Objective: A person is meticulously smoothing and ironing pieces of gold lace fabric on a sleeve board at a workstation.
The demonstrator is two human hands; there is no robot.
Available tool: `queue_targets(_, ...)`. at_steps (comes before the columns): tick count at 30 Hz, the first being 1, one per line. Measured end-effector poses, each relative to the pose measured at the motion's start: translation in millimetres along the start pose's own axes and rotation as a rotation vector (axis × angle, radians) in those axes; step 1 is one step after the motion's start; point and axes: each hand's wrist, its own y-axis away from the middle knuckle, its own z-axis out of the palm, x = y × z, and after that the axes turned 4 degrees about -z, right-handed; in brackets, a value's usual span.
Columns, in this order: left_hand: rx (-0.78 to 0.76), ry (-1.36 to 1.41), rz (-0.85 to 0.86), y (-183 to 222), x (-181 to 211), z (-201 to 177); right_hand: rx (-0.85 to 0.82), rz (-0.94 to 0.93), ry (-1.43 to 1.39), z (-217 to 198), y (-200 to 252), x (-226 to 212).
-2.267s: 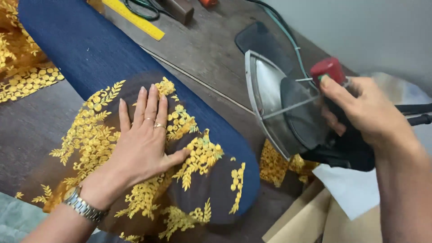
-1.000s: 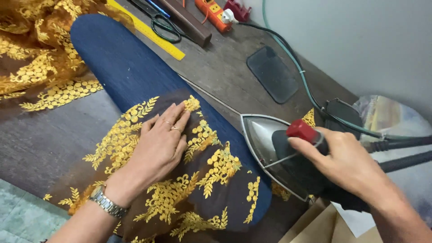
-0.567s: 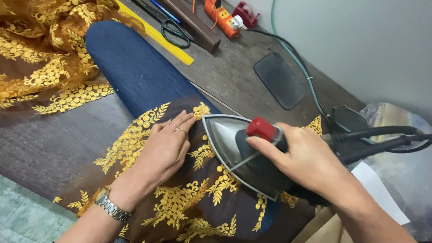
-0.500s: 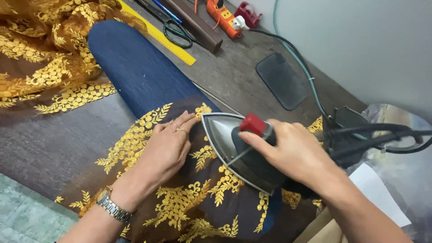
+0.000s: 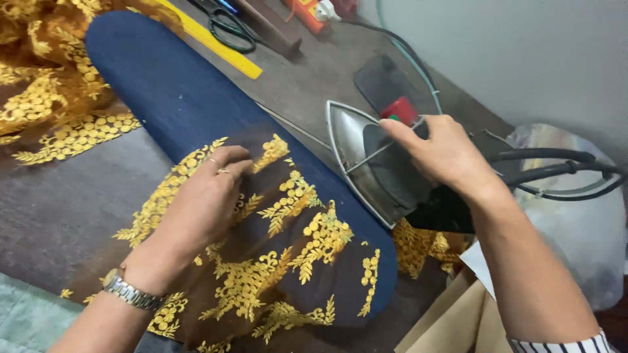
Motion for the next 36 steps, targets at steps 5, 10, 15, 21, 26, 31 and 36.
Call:
queue_targets(5,0.047,-0.069,0.042,2.5,-11.0,12.3,0.030,0.046,-0.074,-16.4,19.7,22.4)
queue_targets(10,0.049,-0.080,0.020,0.4,-15.8,15.4,0.042,0.072,-0.078,-12.0,6.2,44.7)
queue_targets(15,0.050,-0.050,-0.030,-0.1,-19.9,18.0,-0.002,0.126,-0.234,13.9,-51.0,75.8)
queue_targets(21,0.058,0.022,-0.038,-0.8,-20.8,21.2,-0.011,0.246,-0.670,57.1,-134.5,102.2)
queue_targets(26,0.093,0.056,-0.025,0.9,-1.6,8.9,0.002,0.331,-0.601,84.4,-180.7,114.0)
queue_targets(31,0.191,0.030,0.078,2.7,-0.5,15.0,0.033,0.337,-0.648,87.6,-182.7,111.3)
queue_targets(36,0.177,0.013,0.034,3.5,8.8,8.9,0.324,-0.165,0.084,85.7,-160.8,120.0)
